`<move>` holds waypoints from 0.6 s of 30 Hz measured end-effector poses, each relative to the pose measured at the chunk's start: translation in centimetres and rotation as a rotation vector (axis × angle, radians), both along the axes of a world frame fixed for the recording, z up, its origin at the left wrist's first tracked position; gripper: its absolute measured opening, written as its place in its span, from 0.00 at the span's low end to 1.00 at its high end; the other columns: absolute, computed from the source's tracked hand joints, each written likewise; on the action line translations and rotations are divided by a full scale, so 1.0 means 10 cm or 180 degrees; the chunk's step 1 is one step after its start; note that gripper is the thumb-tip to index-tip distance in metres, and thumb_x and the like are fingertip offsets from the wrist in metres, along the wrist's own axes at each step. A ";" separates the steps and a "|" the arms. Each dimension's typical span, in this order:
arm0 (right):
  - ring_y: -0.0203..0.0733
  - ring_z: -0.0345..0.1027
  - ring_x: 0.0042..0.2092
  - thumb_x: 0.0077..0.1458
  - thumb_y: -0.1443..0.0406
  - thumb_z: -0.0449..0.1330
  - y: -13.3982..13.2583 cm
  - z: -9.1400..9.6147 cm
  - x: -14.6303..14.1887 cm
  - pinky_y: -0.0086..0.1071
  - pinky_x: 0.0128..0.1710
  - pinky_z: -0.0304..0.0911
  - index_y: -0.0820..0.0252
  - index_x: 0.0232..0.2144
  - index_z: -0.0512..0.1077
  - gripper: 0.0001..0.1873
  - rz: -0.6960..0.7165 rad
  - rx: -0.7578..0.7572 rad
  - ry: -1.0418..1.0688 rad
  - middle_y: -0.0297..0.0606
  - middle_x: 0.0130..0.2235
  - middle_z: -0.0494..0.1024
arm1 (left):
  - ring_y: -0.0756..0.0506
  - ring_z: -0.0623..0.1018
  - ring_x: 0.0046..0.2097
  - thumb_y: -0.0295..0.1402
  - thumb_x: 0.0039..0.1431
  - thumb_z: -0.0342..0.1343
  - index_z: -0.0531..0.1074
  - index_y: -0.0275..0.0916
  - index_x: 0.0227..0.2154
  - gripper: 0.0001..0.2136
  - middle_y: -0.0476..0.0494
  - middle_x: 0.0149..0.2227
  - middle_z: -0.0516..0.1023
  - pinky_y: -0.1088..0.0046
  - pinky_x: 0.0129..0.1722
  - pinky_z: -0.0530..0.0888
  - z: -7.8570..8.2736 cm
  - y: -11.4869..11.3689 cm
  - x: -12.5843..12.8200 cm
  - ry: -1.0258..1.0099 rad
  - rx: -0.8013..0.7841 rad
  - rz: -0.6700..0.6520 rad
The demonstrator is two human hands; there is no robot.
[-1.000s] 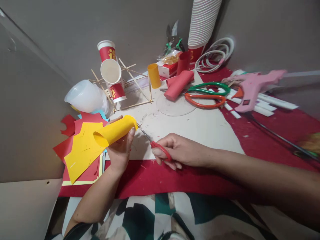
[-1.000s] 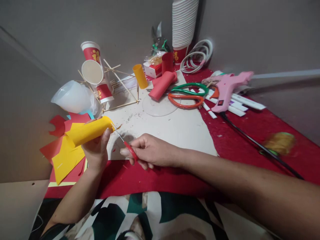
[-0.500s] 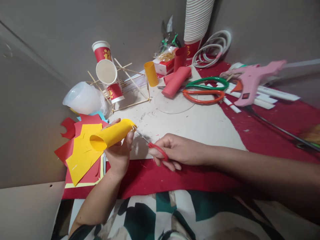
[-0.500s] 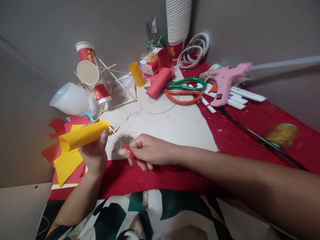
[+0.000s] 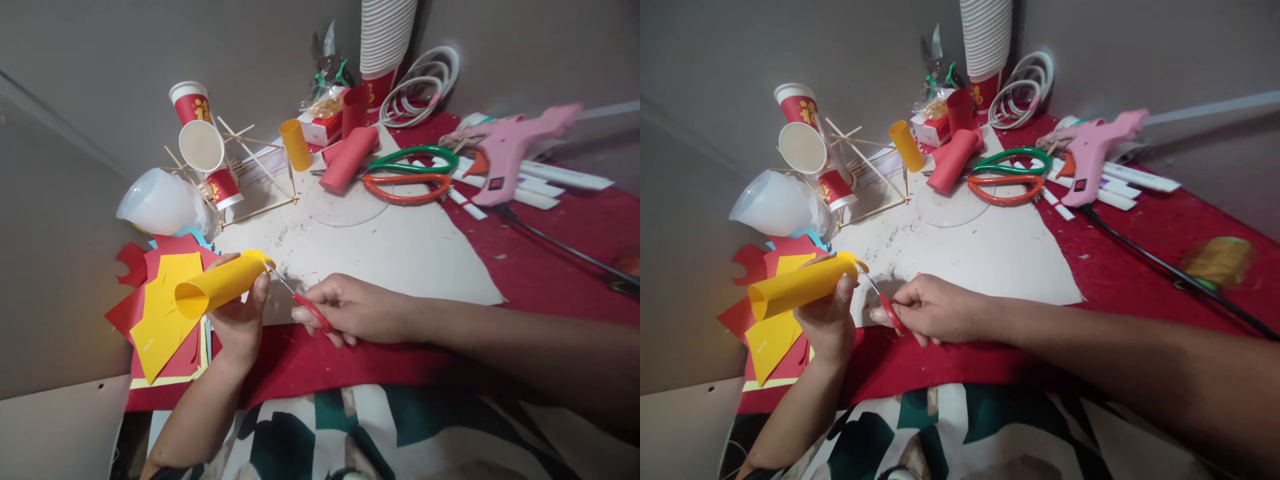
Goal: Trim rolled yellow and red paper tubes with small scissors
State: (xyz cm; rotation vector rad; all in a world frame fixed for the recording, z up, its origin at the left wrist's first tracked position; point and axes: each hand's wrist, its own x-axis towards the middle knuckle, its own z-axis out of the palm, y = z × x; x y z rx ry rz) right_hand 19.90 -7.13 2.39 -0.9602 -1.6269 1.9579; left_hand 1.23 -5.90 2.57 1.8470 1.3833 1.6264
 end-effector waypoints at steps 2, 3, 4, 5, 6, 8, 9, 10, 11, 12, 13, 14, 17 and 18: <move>0.30 0.58 0.17 0.54 0.43 0.59 0.00 -0.01 -0.01 0.24 0.18 0.56 0.62 0.23 0.68 0.27 -0.0019 0.0007 0.0003 0.29 0.17 0.67 | 0.44 0.78 0.45 0.38 0.53 0.66 0.70 0.37 0.45 0.19 0.40 0.45 0.74 0.61 0.49 0.78 0.00 -0.01 0.00 0.0098 0.0067 -0.0020; 0.30 0.58 0.17 0.54 0.44 0.59 0.00 -0.01 -0.01 0.24 0.18 0.55 0.62 0.23 0.68 0.27 -0.0025 -0.0001 0.0008 0.29 0.17 0.67 | 0.44 0.77 0.46 0.36 0.53 0.66 0.70 0.37 0.45 0.19 0.40 0.45 0.74 0.61 0.50 0.77 0.00 -0.02 0.00 0.0169 0.0115 -0.0040; 0.29 0.57 0.17 0.54 0.44 0.59 0.00 -0.02 0.00 0.24 0.18 0.55 0.62 0.23 0.68 0.27 -0.0031 -0.0022 0.0020 0.29 0.17 0.67 | 0.43 0.77 0.47 0.35 0.53 0.66 0.70 0.37 0.46 0.19 0.40 0.45 0.74 0.61 0.51 0.76 -0.01 -0.02 -0.01 0.0245 0.0145 -0.0073; 0.29 0.57 0.17 0.54 0.44 0.59 0.00 -0.03 0.00 0.24 0.18 0.54 0.62 0.24 0.68 0.26 -0.0034 -0.0056 0.0045 0.29 0.17 0.67 | 0.43 0.77 0.48 0.34 0.53 0.66 0.70 0.38 0.47 0.20 0.41 0.45 0.74 0.62 0.51 0.75 -0.01 -0.02 -0.02 0.0339 0.0165 -0.0111; 0.30 0.57 0.18 0.54 0.44 0.59 0.00 -0.03 0.01 0.24 0.18 0.54 0.62 0.24 0.68 0.26 -0.0039 -0.0094 0.0073 0.29 0.17 0.67 | 0.43 0.76 0.48 0.33 0.53 0.66 0.69 0.38 0.48 0.20 0.41 0.45 0.73 0.61 0.51 0.74 -0.02 -0.02 -0.02 0.0442 0.0184 -0.0137; 0.30 0.58 0.18 0.54 0.44 0.59 0.00 -0.05 0.02 0.24 0.18 0.54 0.62 0.24 0.68 0.26 -0.0058 -0.0174 0.0132 0.29 0.18 0.67 | 0.44 0.76 0.49 0.33 0.52 0.67 0.69 0.40 0.49 0.22 0.42 0.46 0.73 0.61 0.52 0.73 -0.03 -0.03 -0.03 0.0627 0.0270 -0.0129; 0.30 0.58 0.19 0.54 0.45 0.59 0.00 -0.05 0.03 0.24 0.19 0.55 0.62 0.24 0.68 0.25 -0.0062 -0.0211 0.0153 0.29 0.18 0.67 | 0.44 0.75 0.49 0.33 0.51 0.68 0.69 0.40 0.49 0.23 0.42 0.46 0.73 0.61 0.53 0.73 -0.03 -0.03 -0.03 0.0708 0.0347 -0.0109; 0.30 0.59 0.19 0.54 0.45 0.59 0.00 -0.06 0.03 0.24 0.19 0.55 0.62 0.24 0.68 0.25 -0.0063 -0.0249 0.0167 0.29 0.18 0.67 | 0.44 0.75 0.50 0.33 0.50 0.68 0.69 0.40 0.49 0.24 0.42 0.47 0.72 0.61 0.53 0.72 -0.03 -0.03 -0.03 0.0774 0.0423 -0.0079; 0.30 0.59 0.19 0.54 0.45 0.59 0.00 -0.06 0.04 0.24 0.20 0.55 0.62 0.25 0.68 0.25 -0.0068 -0.0280 0.0176 0.29 0.18 0.67 | 0.44 0.75 0.49 0.33 0.50 0.68 0.69 0.39 0.49 0.24 0.42 0.47 0.73 0.63 0.53 0.73 -0.02 -0.03 -0.02 0.0828 0.0492 -0.0061; 0.30 0.59 0.20 0.54 0.45 0.60 0.00 -0.06 0.04 0.24 0.20 0.55 0.62 0.25 0.68 0.25 -0.0076 -0.0306 0.0185 0.29 0.18 0.67 | 0.45 0.75 0.49 0.32 0.50 0.68 0.68 0.39 0.49 0.24 0.42 0.47 0.73 0.64 0.52 0.73 -0.01 -0.03 -0.01 0.0872 0.0552 -0.0061; 0.30 0.58 0.20 0.54 0.45 0.60 0.00 -0.06 0.04 0.24 0.20 0.55 0.62 0.25 0.68 0.25 -0.0081 -0.0336 0.0190 0.29 0.18 0.67 | 0.45 0.76 0.49 0.32 0.50 0.68 0.68 0.39 0.49 0.24 0.42 0.47 0.73 0.65 0.51 0.74 0.00 -0.04 0.00 0.0917 0.0610 -0.0075; 0.30 0.58 0.20 0.54 0.45 0.60 0.00 -0.06 0.04 0.24 0.20 0.55 0.62 0.25 0.68 0.25 -0.0083 -0.0362 0.0184 0.29 0.18 0.67 | 0.45 0.76 0.49 0.32 0.50 0.67 0.68 0.39 0.50 0.24 0.42 0.46 0.73 0.65 0.50 0.75 0.01 -0.05 0.01 0.0956 0.0661 -0.0104; 0.29 0.56 0.19 0.54 0.45 0.60 0.00 -0.05 0.04 0.24 0.20 0.53 0.62 0.23 0.68 0.25 -0.0096 -0.0392 0.0173 0.29 0.17 0.66 | 0.44 0.76 0.49 0.31 0.49 0.67 0.68 0.40 0.49 0.24 0.42 0.46 0.74 0.65 0.49 0.77 0.03 -0.08 0.03 0.0989 0.0679 -0.0186; 0.29 0.56 0.19 0.54 0.45 0.60 0.00 -0.05 0.03 0.24 0.20 0.52 0.62 0.23 0.68 0.25 -0.0099 -0.0370 0.0217 0.29 0.17 0.65 | 0.44 0.77 0.49 0.31 0.49 0.68 0.68 0.40 0.49 0.24 0.42 0.46 0.74 0.64 0.49 0.77 0.03 -0.09 0.03 0.0970 0.0649 -0.0195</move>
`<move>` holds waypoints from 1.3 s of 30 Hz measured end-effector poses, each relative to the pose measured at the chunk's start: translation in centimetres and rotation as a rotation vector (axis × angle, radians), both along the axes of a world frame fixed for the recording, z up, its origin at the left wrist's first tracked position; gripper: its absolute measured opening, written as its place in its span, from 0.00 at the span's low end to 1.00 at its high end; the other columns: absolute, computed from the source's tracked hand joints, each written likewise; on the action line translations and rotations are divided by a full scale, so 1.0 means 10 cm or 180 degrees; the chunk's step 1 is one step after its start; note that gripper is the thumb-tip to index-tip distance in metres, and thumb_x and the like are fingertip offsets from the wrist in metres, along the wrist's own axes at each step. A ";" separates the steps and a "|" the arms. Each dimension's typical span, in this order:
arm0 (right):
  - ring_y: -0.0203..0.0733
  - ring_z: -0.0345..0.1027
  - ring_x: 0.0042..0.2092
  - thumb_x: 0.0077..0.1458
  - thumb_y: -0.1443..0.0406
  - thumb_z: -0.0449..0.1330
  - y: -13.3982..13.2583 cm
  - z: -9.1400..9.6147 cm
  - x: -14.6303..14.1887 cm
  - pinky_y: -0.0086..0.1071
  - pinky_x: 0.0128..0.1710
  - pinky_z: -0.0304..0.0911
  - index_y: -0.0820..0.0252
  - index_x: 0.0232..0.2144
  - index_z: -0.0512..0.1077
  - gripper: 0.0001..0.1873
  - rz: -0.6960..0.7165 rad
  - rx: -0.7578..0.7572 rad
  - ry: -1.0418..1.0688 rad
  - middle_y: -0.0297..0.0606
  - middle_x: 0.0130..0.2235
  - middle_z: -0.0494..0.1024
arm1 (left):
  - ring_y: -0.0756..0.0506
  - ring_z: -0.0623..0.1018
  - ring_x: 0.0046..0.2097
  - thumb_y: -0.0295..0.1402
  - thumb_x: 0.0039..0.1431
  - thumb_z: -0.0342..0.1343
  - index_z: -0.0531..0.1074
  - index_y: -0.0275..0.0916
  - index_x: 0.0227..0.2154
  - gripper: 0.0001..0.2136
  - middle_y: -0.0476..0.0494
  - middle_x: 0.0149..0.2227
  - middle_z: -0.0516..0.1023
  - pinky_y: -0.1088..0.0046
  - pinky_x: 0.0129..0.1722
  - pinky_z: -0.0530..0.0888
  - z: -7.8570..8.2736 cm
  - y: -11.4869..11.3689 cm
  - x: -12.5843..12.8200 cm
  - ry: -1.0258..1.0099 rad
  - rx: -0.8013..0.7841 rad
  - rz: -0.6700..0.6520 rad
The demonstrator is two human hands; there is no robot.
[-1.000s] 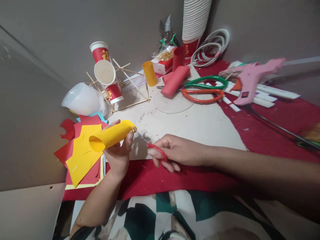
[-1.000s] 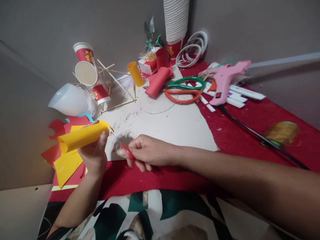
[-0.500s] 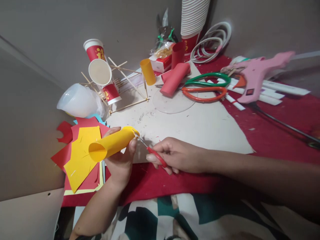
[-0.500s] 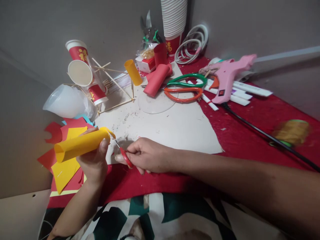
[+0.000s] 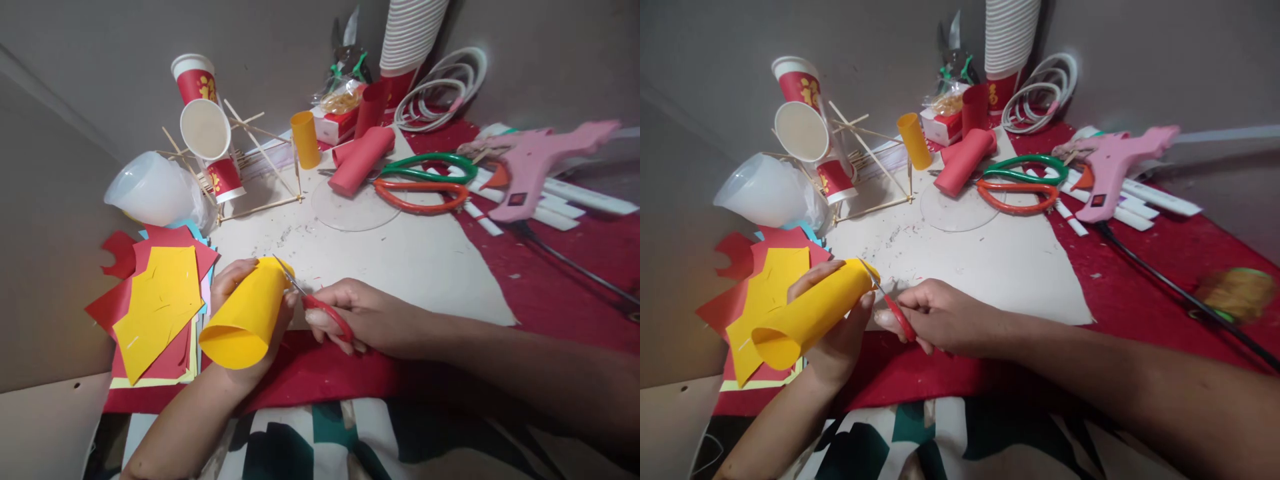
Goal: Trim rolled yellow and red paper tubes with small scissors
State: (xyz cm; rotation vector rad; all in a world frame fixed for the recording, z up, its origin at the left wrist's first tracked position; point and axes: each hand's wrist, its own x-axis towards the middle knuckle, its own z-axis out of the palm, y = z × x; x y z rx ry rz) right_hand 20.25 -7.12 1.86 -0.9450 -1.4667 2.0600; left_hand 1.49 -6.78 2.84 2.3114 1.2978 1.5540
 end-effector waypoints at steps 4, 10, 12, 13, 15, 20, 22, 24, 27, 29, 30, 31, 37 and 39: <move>0.28 0.51 0.21 0.55 0.48 0.61 0.00 -0.02 0.00 0.25 0.20 0.47 0.62 0.22 0.67 0.24 -0.0041 0.0090 0.0318 0.27 0.19 0.62 | 0.43 0.77 0.48 0.32 0.47 0.69 0.67 0.42 0.49 0.26 0.42 0.46 0.74 0.61 0.49 0.78 -0.02 -0.02 -0.01 -0.0176 -0.0073 0.0031; 0.29 0.46 0.24 0.53 0.49 0.64 -0.01 -0.07 0.00 0.27 0.23 0.41 0.61 0.21 0.62 0.25 -0.0065 0.0051 0.0441 0.25 0.21 0.55 | 0.44 0.78 0.45 0.33 0.47 0.69 0.67 0.41 0.49 0.26 0.43 0.44 0.74 0.65 0.44 0.79 -0.01 -0.03 -0.03 -0.0148 -0.0164 0.0067; 0.29 0.44 0.24 0.52 0.49 0.65 -0.01 -0.08 -0.01 0.27 0.23 0.41 0.60 0.21 0.60 0.25 -0.0082 0.0043 0.0403 0.25 0.21 0.53 | 0.45 0.78 0.46 0.33 0.47 0.69 0.67 0.41 0.48 0.25 0.43 0.44 0.74 0.66 0.45 0.78 0.00 -0.05 -0.02 -0.0255 -0.0301 0.0081; 0.29 0.44 0.24 0.53 0.49 0.64 -0.01 -0.09 -0.01 0.27 0.23 0.41 0.60 0.21 0.59 0.25 -0.0080 0.0047 0.0408 0.25 0.22 0.53 | 0.45 0.78 0.46 0.33 0.48 0.69 0.67 0.41 0.48 0.24 0.43 0.45 0.74 0.67 0.45 0.78 0.00 -0.05 -0.02 -0.0308 -0.0392 0.0079; 0.29 0.44 0.24 0.53 0.49 0.64 -0.02 -0.09 -0.01 0.27 0.23 0.41 0.59 0.21 0.59 0.26 -0.0074 0.0046 0.0456 0.25 0.22 0.52 | 0.45 0.78 0.46 0.33 0.48 0.68 0.67 0.41 0.48 0.24 0.43 0.45 0.73 0.68 0.45 0.78 0.00 -0.06 -0.01 -0.0394 -0.0512 0.0054; 0.29 0.42 0.24 0.51 0.46 0.64 -0.01 -0.09 0.01 0.27 0.23 0.39 0.59 0.22 0.58 0.27 -0.0076 -0.0010 0.0417 0.24 0.21 0.51 | 0.46 0.78 0.45 0.32 0.48 0.69 0.67 0.42 0.48 0.24 0.45 0.44 0.74 0.70 0.42 0.79 0.00 -0.07 -0.01 -0.0461 -0.0578 -0.0016; 0.29 0.41 0.24 0.51 0.46 0.65 -0.01 -0.09 0.02 0.27 0.23 0.39 0.59 0.21 0.57 0.28 -0.0103 0.0009 0.0373 0.24 0.22 0.50 | 0.46 0.78 0.44 0.32 0.48 0.69 0.67 0.43 0.48 0.24 0.46 0.44 0.74 0.70 0.40 0.80 0.01 -0.08 0.00 -0.0523 -0.0649 -0.0045; 0.29 0.41 0.25 0.51 0.47 0.65 -0.01 -0.10 0.02 0.27 0.23 0.39 0.59 0.21 0.56 0.28 -0.0126 0.0037 0.0367 0.25 0.22 0.50 | 0.46 0.79 0.43 0.32 0.48 0.69 0.67 0.44 0.48 0.24 0.46 0.44 0.74 0.70 0.39 0.80 0.02 -0.08 0.00 -0.0549 -0.0709 -0.0048; 0.29 0.41 0.24 0.51 0.47 0.65 -0.01 -0.12 0.03 0.27 0.23 0.38 0.59 0.21 0.56 0.28 -0.0120 0.0035 0.0410 0.25 0.22 0.50 | 0.46 0.79 0.42 0.32 0.48 0.68 0.68 0.44 0.47 0.23 0.45 0.43 0.75 0.68 0.39 0.81 0.03 -0.08 0.01 -0.0517 -0.0751 -0.0018; 0.29 0.41 0.24 0.52 0.48 0.64 -0.02 -0.14 0.05 0.27 0.22 0.38 0.59 0.21 0.56 0.27 -0.0114 0.0028 0.0447 0.25 0.22 0.51 | 0.45 0.79 0.42 0.32 0.48 0.68 0.69 0.44 0.47 0.23 0.45 0.43 0.75 0.67 0.39 0.82 0.03 -0.08 0.01 -0.0505 -0.0749 -0.0005; 0.29 0.41 0.24 0.53 0.48 0.64 -0.02 -0.15 0.05 0.27 0.22 0.38 0.59 0.21 0.56 0.27 -0.0118 0.0035 0.0452 0.25 0.22 0.51 | 0.45 0.79 0.43 0.32 0.48 0.69 0.68 0.44 0.47 0.23 0.45 0.43 0.75 0.67 0.39 0.82 0.03 -0.08 0.01 -0.0499 -0.0739 -0.0001; 0.29 0.41 0.24 0.53 0.48 0.64 -0.02 -0.15 0.06 0.27 0.22 0.38 0.59 0.21 0.56 0.27 -0.0128 0.0046 0.0446 0.25 0.22 0.52 | 0.45 0.79 0.43 0.33 0.48 0.69 0.68 0.44 0.47 0.24 0.45 0.43 0.75 0.67 0.39 0.82 0.03 -0.08 0.01 -0.0488 -0.0728 0.0001; 0.29 0.41 0.24 0.52 0.48 0.64 -0.01 -0.14 0.06 0.27 0.22 0.38 0.59 0.19 0.54 0.29 -0.0228 0.0179 0.0336 0.25 0.21 0.51 | 0.45 0.79 0.43 0.32 0.48 0.69 0.69 0.42 0.47 0.23 0.45 0.43 0.76 0.68 0.39 0.82 0.02 -0.07 0.00 -0.0482 -0.0722 0.0010; 0.29 0.42 0.24 0.52 0.48 0.64 -0.01 -0.12 0.06 0.27 0.21 0.39 0.58 0.19 0.54 0.29 -0.0223 0.0177 0.0315 0.25 0.21 0.51 | 0.45 0.79 0.44 0.32 0.47 0.69 0.69 0.42 0.47 0.23 0.45 0.43 0.76 0.68 0.40 0.81 0.00 -0.07 0.00 -0.0491 -0.0737 0.0019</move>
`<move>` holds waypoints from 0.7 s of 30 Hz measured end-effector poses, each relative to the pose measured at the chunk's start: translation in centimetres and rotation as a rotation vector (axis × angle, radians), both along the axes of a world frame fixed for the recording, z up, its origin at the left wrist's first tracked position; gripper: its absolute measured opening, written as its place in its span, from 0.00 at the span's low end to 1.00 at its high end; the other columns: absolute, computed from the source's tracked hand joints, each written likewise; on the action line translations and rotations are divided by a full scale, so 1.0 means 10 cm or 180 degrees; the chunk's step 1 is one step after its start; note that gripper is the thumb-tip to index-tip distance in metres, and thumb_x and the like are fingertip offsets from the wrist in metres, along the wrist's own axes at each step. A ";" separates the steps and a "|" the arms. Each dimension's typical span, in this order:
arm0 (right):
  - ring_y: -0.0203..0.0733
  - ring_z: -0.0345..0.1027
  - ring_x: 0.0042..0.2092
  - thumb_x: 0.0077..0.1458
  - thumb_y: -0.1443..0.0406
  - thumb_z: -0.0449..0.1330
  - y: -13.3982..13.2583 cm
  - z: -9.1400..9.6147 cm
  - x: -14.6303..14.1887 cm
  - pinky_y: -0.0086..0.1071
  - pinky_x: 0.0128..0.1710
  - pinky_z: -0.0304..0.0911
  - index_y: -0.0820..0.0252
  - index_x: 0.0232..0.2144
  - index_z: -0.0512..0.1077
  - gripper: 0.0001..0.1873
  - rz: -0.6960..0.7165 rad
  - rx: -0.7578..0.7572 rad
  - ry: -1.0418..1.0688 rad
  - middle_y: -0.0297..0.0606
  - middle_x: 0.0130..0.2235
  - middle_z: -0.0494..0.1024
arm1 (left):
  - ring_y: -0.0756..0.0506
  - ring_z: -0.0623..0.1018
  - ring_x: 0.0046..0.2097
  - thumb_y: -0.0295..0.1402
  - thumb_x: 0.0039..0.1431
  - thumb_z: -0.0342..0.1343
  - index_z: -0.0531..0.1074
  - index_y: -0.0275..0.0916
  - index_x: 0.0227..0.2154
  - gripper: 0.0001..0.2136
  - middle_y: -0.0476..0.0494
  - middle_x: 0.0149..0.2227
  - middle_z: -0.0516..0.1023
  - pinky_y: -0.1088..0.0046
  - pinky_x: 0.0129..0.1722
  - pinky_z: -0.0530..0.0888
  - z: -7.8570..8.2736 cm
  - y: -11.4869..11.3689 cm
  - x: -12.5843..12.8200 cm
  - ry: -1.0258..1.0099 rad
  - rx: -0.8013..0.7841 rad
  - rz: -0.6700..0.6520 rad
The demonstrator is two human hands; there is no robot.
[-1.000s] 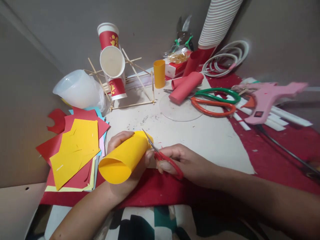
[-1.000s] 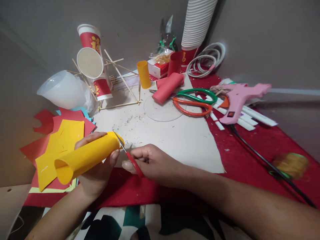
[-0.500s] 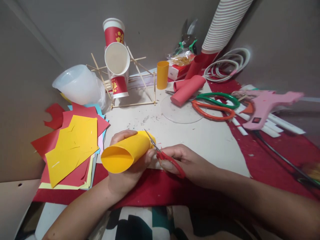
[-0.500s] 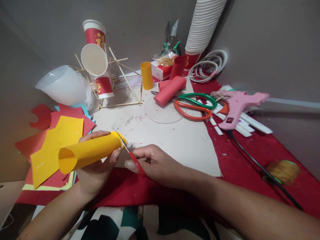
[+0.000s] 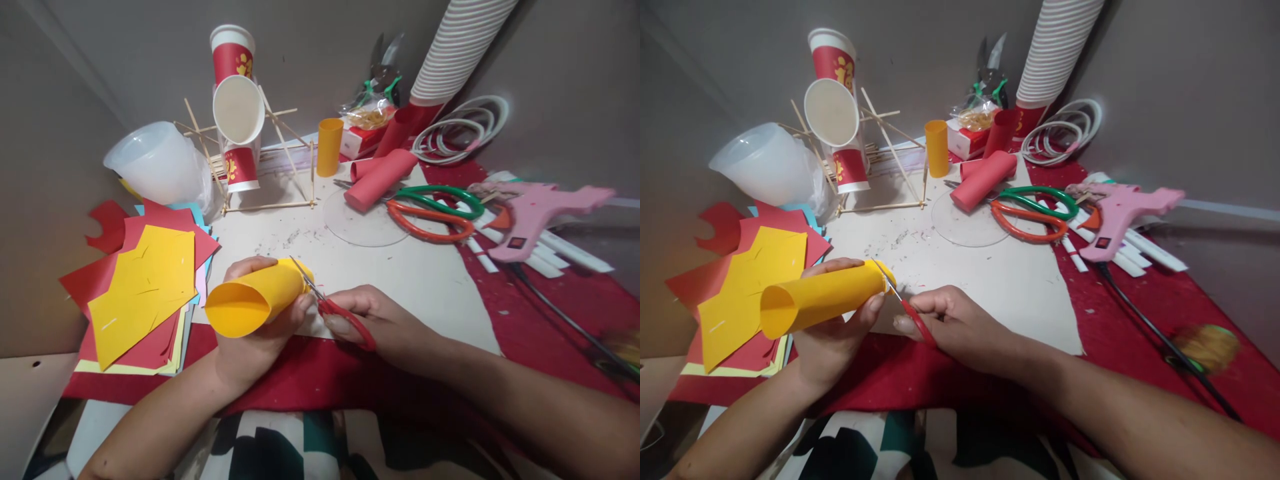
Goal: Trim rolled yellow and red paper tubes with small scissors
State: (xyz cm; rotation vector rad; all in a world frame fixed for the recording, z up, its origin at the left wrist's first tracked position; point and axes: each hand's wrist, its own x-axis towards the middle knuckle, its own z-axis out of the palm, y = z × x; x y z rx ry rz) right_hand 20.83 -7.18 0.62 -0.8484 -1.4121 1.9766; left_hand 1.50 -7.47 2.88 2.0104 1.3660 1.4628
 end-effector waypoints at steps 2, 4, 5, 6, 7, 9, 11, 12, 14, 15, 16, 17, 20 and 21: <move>0.29 0.42 0.24 0.52 0.47 0.64 0.00 0.01 0.00 0.27 0.21 0.39 0.58 0.19 0.54 0.29 0.0001 -0.0043 -0.0043 0.25 0.21 0.50 | 0.45 0.79 0.44 0.32 0.47 0.69 0.69 0.42 0.47 0.24 0.45 0.43 0.76 0.68 0.40 0.81 -0.01 0.00 0.00 -0.0038 -0.0020 -0.0010; 0.29 0.41 0.24 0.52 0.47 0.64 0.00 0.01 0.00 0.26 0.21 0.39 0.58 0.19 0.54 0.29 0.0003 -0.0076 -0.0091 0.25 0.21 0.50 | 0.45 0.79 0.44 0.32 0.47 0.69 0.69 0.42 0.47 0.24 0.45 0.43 0.76 0.68 0.39 0.81 -0.02 0.01 0.00 -0.0107 -0.0056 -0.0049; 0.29 0.41 0.24 0.52 0.47 0.64 0.00 0.01 0.00 0.26 0.21 0.39 0.58 0.19 0.54 0.29 0.0000 -0.0081 -0.0100 0.25 0.21 0.50 | 0.45 0.79 0.44 0.32 0.48 0.69 0.69 0.42 0.47 0.23 0.45 0.43 0.76 0.68 0.39 0.81 -0.02 0.01 0.00 -0.0135 -0.0073 -0.0065; 0.29 0.41 0.24 0.52 0.48 0.64 0.01 0.01 0.01 0.26 0.21 0.39 0.58 0.19 0.54 0.29 0.0001 -0.0084 -0.0093 0.25 0.21 0.50 | 0.45 0.79 0.44 0.32 0.48 0.69 0.69 0.42 0.47 0.23 0.45 0.43 0.76 0.68 0.40 0.81 -0.02 0.01 0.00 -0.0143 -0.0091 -0.0072; 0.29 0.41 0.24 0.52 0.48 0.64 0.01 0.01 0.01 0.26 0.21 0.39 0.58 0.20 0.54 0.28 0.0012 -0.0088 -0.0069 0.25 0.21 0.50 | 0.45 0.79 0.44 0.32 0.48 0.69 0.69 0.42 0.47 0.23 0.45 0.43 0.76 0.68 0.40 0.81 -0.01 0.01 0.00 -0.0140 -0.0100 -0.0070; 0.29 0.41 0.23 0.52 0.49 0.64 0.01 0.00 0.01 0.26 0.20 0.39 0.58 0.20 0.56 0.27 0.0024 -0.0107 -0.0002 0.25 0.21 0.51 | 0.45 0.79 0.43 0.32 0.48 0.69 0.69 0.42 0.46 0.22 0.45 0.43 0.76 0.68 0.41 0.81 0.00 0.01 0.01 -0.0115 -0.0110 -0.0033; 0.28 0.41 0.23 0.52 0.49 0.64 0.01 0.00 0.01 0.26 0.20 0.39 0.58 0.20 0.57 0.26 0.0029 -0.0136 0.0040 0.25 0.21 0.51 | 0.46 0.79 0.43 0.32 0.48 0.69 0.69 0.41 0.46 0.22 0.45 0.43 0.76 0.67 0.42 0.81 0.01 0.01 0.01 -0.0095 -0.0108 0.0003; 0.28 0.41 0.23 0.52 0.49 0.65 0.01 0.01 0.01 0.26 0.20 0.39 0.58 0.20 0.56 0.26 0.0030 -0.0150 0.0047 0.25 0.21 0.52 | 0.46 0.79 0.43 0.32 0.48 0.69 0.69 0.41 0.46 0.22 0.44 0.43 0.76 0.67 0.42 0.81 0.01 0.01 0.01 -0.0087 -0.0102 0.0003; 0.28 0.41 0.23 0.52 0.50 0.65 0.01 0.02 0.01 0.25 0.20 0.39 0.58 0.19 0.55 0.27 0.0019 -0.0179 0.0060 0.25 0.21 0.52 | 0.46 0.79 0.42 0.32 0.49 0.68 0.69 0.41 0.46 0.21 0.44 0.42 0.76 0.68 0.41 0.81 0.02 0.02 0.01 -0.0095 -0.0090 -0.0029; 0.28 0.40 0.23 0.52 0.50 0.65 0.01 0.02 0.01 0.25 0.19 0.38 0.58 0.19 0.55 0.27 0.0025 -0.0197 0.0078 0.25 0.21 0.51 | 0.46 0.79 0.42 0.32 0.49 0.68 0.69 0.41 0.46 0.21 0.45 0.42 0.76 0.68 0.41 0.81 0.02 0.02 0.01 -0.0113 -0.0086 -0.0057; 0.28 0.40 0.22 0.52 0.50 0.65 0.01 0.03 0.01 0.26 0.19 0.38 0.58 0.19 0.55 0.27 0.0034 -0.0216 0.0096 0.25 0.21 0.51 | 0.46 0.79 0.42 0.32 0.49 0.68 0.69 0.41 0.46 0.21 0.45 0.42 0.76 0.69 0.41 0.80 0.01 0.02 0.00 -0.0136 -0.0089 -0.0087; 0.28 0.40 0.22 0.52 0.50 0.65 0.01 0.03 0.01 0.26 0.19 0.38 0.58 0.19 0.55 0.27 0.0040 -0.0229 0.0112 0.25 0.20 0.51 | 0.46 0.79 0.43 0.31 0.49 0.68 0.69 0.41 0.46 0.22 0.45 0.43 0.76 0.69 0.42 0.80 0.01 0.02 0.00 -0.0161 -0.0092 -0.0103; 0.27 0.40 0.22 0.53 0.51 0.65 0.02 0.03 0.01 0.26 0.20 0.37 0.58 0.19 0.55 0.27 0.0052 -0.0237 0.0096 0.25 0.20 0.50 | 0.47 0.79 0.44 0.31 0.49 0.68 0.69 0.42 0.47 0.22 0.45 0.43 0.76 0.70 0.43 0.80 0.01 0.02 0.00 -0.0190 -0.0117 -0.0099; 0.27 0.40 0.22 0.53 0.51 0.65 0.02 0.03 0.01 0.26 0.20 0.37 0.58 0.19 0.55 0.27 0.0048 -0.0226 0.0083 0.25 0.20 0.50 | 0.46 0.79 0.44 0.31 0.49 0.68 0.69 0.42 0.47 0.22 0.46 0.43 0.76 0.70 0.43 0.80 0.01 0.02 -0.01 -0.0185 -0.0127 -0.0097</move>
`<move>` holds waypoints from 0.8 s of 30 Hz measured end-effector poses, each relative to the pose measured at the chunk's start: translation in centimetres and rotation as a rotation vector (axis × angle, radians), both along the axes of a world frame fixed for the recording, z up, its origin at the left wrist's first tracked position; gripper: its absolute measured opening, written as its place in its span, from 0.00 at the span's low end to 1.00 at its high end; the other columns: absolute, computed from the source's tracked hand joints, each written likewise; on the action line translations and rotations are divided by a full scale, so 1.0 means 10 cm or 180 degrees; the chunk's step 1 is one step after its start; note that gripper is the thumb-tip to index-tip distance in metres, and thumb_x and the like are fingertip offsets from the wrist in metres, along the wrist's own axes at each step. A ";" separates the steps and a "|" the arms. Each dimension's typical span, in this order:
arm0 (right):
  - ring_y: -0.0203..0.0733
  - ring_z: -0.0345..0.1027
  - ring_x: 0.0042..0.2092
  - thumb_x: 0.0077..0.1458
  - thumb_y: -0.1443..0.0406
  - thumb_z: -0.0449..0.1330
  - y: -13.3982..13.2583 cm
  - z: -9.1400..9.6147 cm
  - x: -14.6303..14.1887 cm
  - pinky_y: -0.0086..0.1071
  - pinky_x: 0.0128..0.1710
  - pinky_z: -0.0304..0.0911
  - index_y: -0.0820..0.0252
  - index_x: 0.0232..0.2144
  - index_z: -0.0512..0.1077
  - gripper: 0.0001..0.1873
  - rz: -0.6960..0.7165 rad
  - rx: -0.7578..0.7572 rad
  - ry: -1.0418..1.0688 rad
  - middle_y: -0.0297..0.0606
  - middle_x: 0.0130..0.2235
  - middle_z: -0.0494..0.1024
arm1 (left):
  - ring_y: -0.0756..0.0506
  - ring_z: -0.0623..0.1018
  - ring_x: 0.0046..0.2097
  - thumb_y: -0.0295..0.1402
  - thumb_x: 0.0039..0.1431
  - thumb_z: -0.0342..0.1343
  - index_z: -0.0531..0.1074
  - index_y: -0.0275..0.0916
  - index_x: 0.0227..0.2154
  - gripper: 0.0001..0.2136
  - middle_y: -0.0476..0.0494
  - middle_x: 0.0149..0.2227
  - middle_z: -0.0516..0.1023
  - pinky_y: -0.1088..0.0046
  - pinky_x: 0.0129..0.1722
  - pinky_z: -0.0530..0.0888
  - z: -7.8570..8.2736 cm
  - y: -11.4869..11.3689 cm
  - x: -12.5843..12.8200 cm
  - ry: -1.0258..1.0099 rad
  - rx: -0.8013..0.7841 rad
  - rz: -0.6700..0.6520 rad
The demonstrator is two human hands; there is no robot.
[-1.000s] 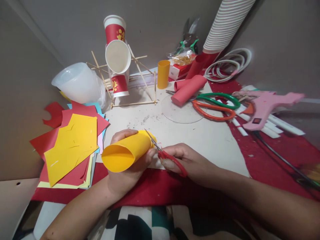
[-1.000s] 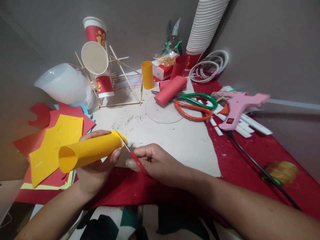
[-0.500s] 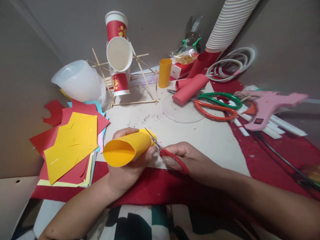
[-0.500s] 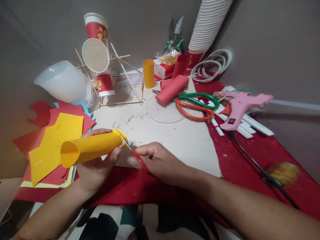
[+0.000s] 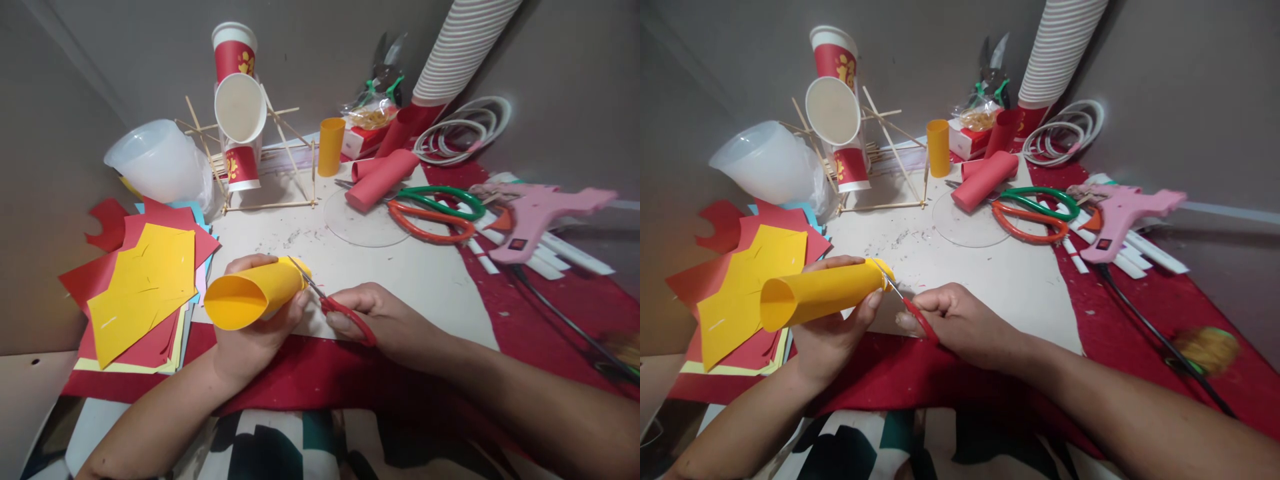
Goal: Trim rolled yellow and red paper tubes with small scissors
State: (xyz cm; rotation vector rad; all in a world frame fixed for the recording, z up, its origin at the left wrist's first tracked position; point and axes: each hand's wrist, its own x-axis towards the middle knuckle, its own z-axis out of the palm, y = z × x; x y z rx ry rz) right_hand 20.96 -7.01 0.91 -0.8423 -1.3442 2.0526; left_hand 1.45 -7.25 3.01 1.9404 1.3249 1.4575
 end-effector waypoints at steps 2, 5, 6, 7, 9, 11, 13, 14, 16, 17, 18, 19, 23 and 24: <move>0.27 0.40 0.22 0.53 0.51 0.65 0.00 -0.01 0.00 0.26 0.20 0.37 0.58 0.19 0.55 0.27 0.0006 0.0023 -0.0016 0.25 0.20 0.50 | 0.46 0.79 0.44 0.31 0.49 0.68 0.69 0.42 0.47 0.22 0.46 0.43 0.76 0.70 0.43 0.80 0.00 0.00 0.00 0.0004 0.0004 -0.0013; 0.28 0.41 0.22 0.53 0.51 0.65 0.00 -0.02 0.01 0.27 0.20 0.38 0.58 0.19 0.55 0.27 0.0004 0.0039 -0.0006 0.24 0.20 0.51 | 0.47 0.79 0.44 0.31 0.49 0.68 0.69 0.42 0.47 0.22 0.46 0.43 0.76 0.71 0.44 0.79 0.00 0.00 -0.01 0.0029 0.0011 0.0005; 0.28 0.41 0.22 0.54 0.51 0.64 0.00 -0.02 0.01 0.27 0.20 0.38 0.58 0.19 0.55 0.27 0.0004 0.0038 -0.0011 0.24 0.20 0.51 | 0.47 0.79 0.44 0.31 0.49 0.68 0.69 0.42 0.47 0.22 0.46 0.43 0.76 0.71 0.44 0.79 -0.01 0.00 -0.01 0.0047 0.0012 0.0021; 0.28 0.41 0.22 0.54 0.51 0.64 0.00 -0.03 0.01 0.27 0.20 0.38 0.58 0.18 0.55 0.27 0.0008 0.0036 -0.0019 0.24 0.20 0.51 | 0.47 0.79 0.44 0.31 0.48 0.68 0.68 0.41 0.47 0.23 0.46 0.43 0.76 0.72 0.44 0.79 -0.01 0.00 -0.01 0.0069 0.0017 0.0024; 0.28 0.41 0.22 0.55 0.51 0.64 -0.01 -0.05 0.00 0.27 0.20 0.38 0.59 0.19 0.56 0.27 0.0016 0.0045 -0.0038 0.24 0.20 0.50 | 0.48 0.79 0.44 0.30 0.48 0.68 0.68 0.41 0.47 0.23 0.46 0.43 0.76 0.73 0.43 0.80 -0.01 0.00 -0.01 0.0084 0.0028 0.0003; 0.28 0.41 0.22 0.55 0.51 0.63 -0.01 -0.07 -0.01 0.27 0.21 0.38 0.59 0.19 0.56 0.26 0.0022 0.0059 -0.0046 0.24 0.20 0.51 | 0.48 0.79 0.44 0.30 0.48 0.68 0.68 0.41 0.47 0.23 0.46 0.43 0.76 0.73 0.40 0.80 0.00 0.00 0.00 0.0070 0.0025 -0.0012; 0.28 0.41 0.22 0.55 0.50 0.63 -0.01 -0.07 -0.01 0.27 0.21 0.38 0.59 0.19 0.56 0.26 0.0024 0.0057 -0.0014 0.24 0.20 0.51 | 0.47 0.79 0.43 0.30 0.48 0.68 0.68 0.40 0.46 0.23 0.46 0.42 0.76 0.73 0.39 0.80 0.00 -0.01 0.01 0.0065 0.0001 0.0014; 0.28 0.41 0.22 0.55 0.50 0.63 -0.01 -0.07 -0.02 0.27 0.21 0.38 0.59 0.19 0.56 0.26 0.0027 0.0052 0.0003 0.24 0.20 0.51 | 0.47 0.79 0.43 0.30 0.48 0.68 0.69 0.40 0.46 0.22 0.46 0.42 0.76 0.72 0.39 0.80 0.00 -0.01 0.02 0.0059 -0.0013 0.0033; 0.28 0.41 0.22 0.55 0.50 0.63 0.00 -0.07 -0.02 0.27 0.21 0.37 0.59 0.19 0.56 0.27 0.0035 0.0049 0.0039 0.24 0.20 0.51 | 0.47 0.79 0.43 0.31 0.48 0.69 0.69 0.41 0.46 0.22 0.46 0.43 0.76 0.70 0.40 0.81 0.00 -0.01 0.02 0.0054 -0.0033 0.0055; 0.28 0.41 0.22 0.55 0.49 0.63 0.00 -0.06 -0.02 0.27 0.20 0.37 0.59 0.19 0.56 0.27 0.0034 0.0052 0.0050 0.24 0.20 0.51 | 0.46 0.79 0.43 0.31 0.47 0.69 0.69 0.41 0.46 0.23 0.46 0.43 0.76 0.70 0.40 0.81 -0.01 -0.01 0.01 0.0054 -0.0030 0.0052; 0.28 0.40 0.22 0.54 0.49 0.63 -0.01 -0.05 -0.02 0.27 0.20 0.37 0.59 0.19 0.56 0.27 0.0021 0.0057 0.0046 0.24 0.20 0.50 | 0.46 0.79 0.43 0.31 0.47 0.69 0.69 0.41 0.46 0.23 0.46 0.43 0.76 0.69 0.40 0.81 -0.01 -0.01 0.01 0.0056 -0.0026 0.0046; 0.28 0.40 0.22 0.54 0.48 0.63 -0.01 -0.04 -0.02 0.27 0.20 0.37 0.59 0.19 0.55 0.28 0.0003 0.0067 0.0040 0.24 0.20 0.50 | 0.46 0.79 0.43 0.31 0.47 0.69 0.69 0.41 0.46 0.23 0.46 0.43 0.76 0.69 0.40 0.81 -0.01 -0.01 0.01 0.0059 -0.0018 0.0032; 0.27 0.39 0.22 0.53 0.47 0.63 -0.01 -0.02 -0.02 0.27 0.19 0.36 0.58 0.18 0.52 0.30 -0.0114 0.0176 -0.0030 0.24 0.20 0.48 | 0.47 0.79 0.43 0.29 0.48 0.68 0.68 0.41 0.47 0.23 0.46 0.44 0.76 0.70 0.41 0.81 -0.02 0.02 -0.01 0.0046 0.0077 -0.0083; 0.27 0.39 0.22 0.53 0.46 0.63 -0.01 -0.01 -0.03 0.27 0.19 0.36 0.58 0.18 0.52 0.31 -0.0131 0.0210 -0.0057 0.24 0.19 0.48 | 0.47 0.79 0.44 0.28 0.48 0.68 0.68 0.41 0.48 0.23 0.46 0.44 0.75 0.71 0.41 0.81 -0.02 0.02 -0.01 0.0047 0.0105 -0.0094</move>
